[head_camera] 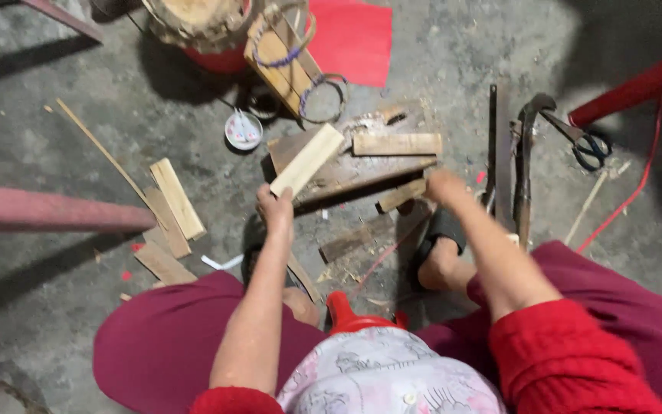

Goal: The person is manually sanding small wooden blocks with sandpaper to smooth their surfaces.

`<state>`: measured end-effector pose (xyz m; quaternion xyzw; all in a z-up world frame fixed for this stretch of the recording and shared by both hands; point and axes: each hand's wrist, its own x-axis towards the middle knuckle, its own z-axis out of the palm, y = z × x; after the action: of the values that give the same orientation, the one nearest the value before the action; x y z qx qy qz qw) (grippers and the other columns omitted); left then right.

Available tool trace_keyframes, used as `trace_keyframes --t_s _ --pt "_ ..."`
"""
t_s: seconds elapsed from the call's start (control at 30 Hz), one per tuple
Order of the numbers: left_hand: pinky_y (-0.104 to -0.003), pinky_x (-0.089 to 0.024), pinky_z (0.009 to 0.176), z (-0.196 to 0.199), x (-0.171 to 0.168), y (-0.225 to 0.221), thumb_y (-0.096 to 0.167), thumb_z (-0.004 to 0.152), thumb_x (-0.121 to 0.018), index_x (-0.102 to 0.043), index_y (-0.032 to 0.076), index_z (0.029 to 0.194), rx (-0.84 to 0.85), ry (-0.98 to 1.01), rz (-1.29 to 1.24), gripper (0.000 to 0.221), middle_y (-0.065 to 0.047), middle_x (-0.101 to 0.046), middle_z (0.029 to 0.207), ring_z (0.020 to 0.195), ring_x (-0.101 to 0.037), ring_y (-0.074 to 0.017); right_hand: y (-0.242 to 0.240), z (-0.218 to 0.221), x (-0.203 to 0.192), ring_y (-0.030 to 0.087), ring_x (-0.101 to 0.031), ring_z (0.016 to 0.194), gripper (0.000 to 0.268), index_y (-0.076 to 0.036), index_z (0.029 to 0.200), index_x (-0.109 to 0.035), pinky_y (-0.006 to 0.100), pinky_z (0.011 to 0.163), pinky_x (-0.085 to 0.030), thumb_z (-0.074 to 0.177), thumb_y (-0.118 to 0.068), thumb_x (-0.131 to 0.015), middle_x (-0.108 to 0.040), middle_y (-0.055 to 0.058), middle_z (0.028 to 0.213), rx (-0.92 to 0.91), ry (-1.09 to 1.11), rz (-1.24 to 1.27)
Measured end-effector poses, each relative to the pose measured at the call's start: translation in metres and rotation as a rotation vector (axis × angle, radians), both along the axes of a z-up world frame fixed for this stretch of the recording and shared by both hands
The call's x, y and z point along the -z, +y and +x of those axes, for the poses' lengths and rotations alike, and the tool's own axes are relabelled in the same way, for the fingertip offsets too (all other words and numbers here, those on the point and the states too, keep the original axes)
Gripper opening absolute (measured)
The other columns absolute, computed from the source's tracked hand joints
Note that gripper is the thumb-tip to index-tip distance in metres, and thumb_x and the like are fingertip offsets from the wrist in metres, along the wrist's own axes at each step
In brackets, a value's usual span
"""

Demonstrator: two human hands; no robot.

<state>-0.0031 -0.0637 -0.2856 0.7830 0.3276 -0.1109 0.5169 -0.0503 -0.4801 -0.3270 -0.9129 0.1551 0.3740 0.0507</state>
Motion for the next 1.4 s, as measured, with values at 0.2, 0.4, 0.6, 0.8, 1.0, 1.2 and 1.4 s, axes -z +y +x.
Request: trace_keyframes --t_s 0.2,0.4,0.6,0.8,1.0,1.2,1.4 --pt "-0.065 -0.014 0.119 -0.002 0.089 0.010 0.041 0.090 -0.072 -0.022 0.012 0.162 -0.017 0.265 -0.059 0.092 -0.017 -0.027 0.165 0.154 -0.018 -0.0347 0.053 -0.060 -0.011 0.043 -0.061 0.126 0.050 -0.012 0.138 -0.058 0.058 0.104 -0.048 0.096 -0.038 -0.063 -0.064 0.021 0.135 0.647 -0.208 0.165" --pt "-0.071 -0.049 0.093 0.000 0.015 -0.008 0.025 0.091 -0.072 -0.018 0.003 0.161 -0.191 0.283 -0.404 0.092 -0.032 -0.030 0.158 0.132 -0.048 -0.0527 0.071 -0.061 0.007 0.055 -0.053 0.127 0.064 -0.009 0.138 -0.042 0.062 0.111 -0.042 0.089 -0.034 -0.075 -0.037 0.024 0.143 0.883 -0.265 0.198" --pt "-0.077 -0.044 0.092 0.004 0.018 -0.001 0.024 0.090 -0.074 -0.046 0.006 0.148 -0.179 0.305 -0.355 0.067 -0.028 -0.051 0.144 0.125 -0.055 -0.0546 0.066 -0.049 0.022 0.053 -0.061 0.119 0.043 0.001 0.124 -0.060 0.063 0.099 -0.050 0.091 -0.023 -0.075 -0.056 0.022 0.127 0.889 -0.247 0.147" --pt "-0.067 -0.049 0.090 0.008 0.041 0.008 0.026 0.076 -0.092 -0.063 -0.002 0.124 -0.262 0.184 -0.224 0.063 -0.030 -0.063 0.120 0.118 -0.061 -0.0467 0.060 -0.053 0.065 0.047 -0.070 0.106 0.014 -0.009 0.097 -0.076 0.054 0.088 -0.057 0.085 -0.015 -0.079 -0.070 0.019 0.104 1.018 -0.261 0.090" --pt "-0.051 -0.066 0.062 0.016 -0.019 -0.015 0.006 0.087 -0.080 -0.049 -0.007 0.124 -0.205 -0.042 -0.483 0.050 -0.033 -0.067 0.097 0.074 -0.074 -0.0451 0.046 -0.098 0.208 0.047 -0.066 0.113 0.021 -0.003 0.095 -0.078 0.052 0.095 -0.055 0.094 -0.018 -0.063 -0.071 0.030 0.106 1.102 -0.479 0.073" --pt "-0.046 -0.067 0.057 0.020 -0.065 -0.021 0.004 0.092 -0.071 -0.053 -0.005 0.126 -0.093 -0.115 -0.438 0.039 -0.033 -0.068 0.097 0.073 -0.074 -0.0444 0.052 -0.070 0.078 0.041 -0.056 0.113 0.034 0.002 0.120 -0.062 0.048 0.081 -0.052 0.089 -0.012 -0.059 -0.055 0.024 0.127 1.482 -0.538 0.247" --pt "-0.036 -0.067 0.047 0.016 -0.117 -0.014 0.005 0.096 -0.063 -0.054 -0.008 0.124 0.025 -0.169 -0.318 0.032 -0.034 -0.067 0.090 0.061 -0.074 -0.0388 0.069 -0.064 -0.041 0.041 -0.025 0.150 0.053 0.004 0.149 -0.044 0.053 0.121 -0.032 0.102 -0.020 -0.039 -0.033 0.023 0.157 1.350 -0.486 0.076"
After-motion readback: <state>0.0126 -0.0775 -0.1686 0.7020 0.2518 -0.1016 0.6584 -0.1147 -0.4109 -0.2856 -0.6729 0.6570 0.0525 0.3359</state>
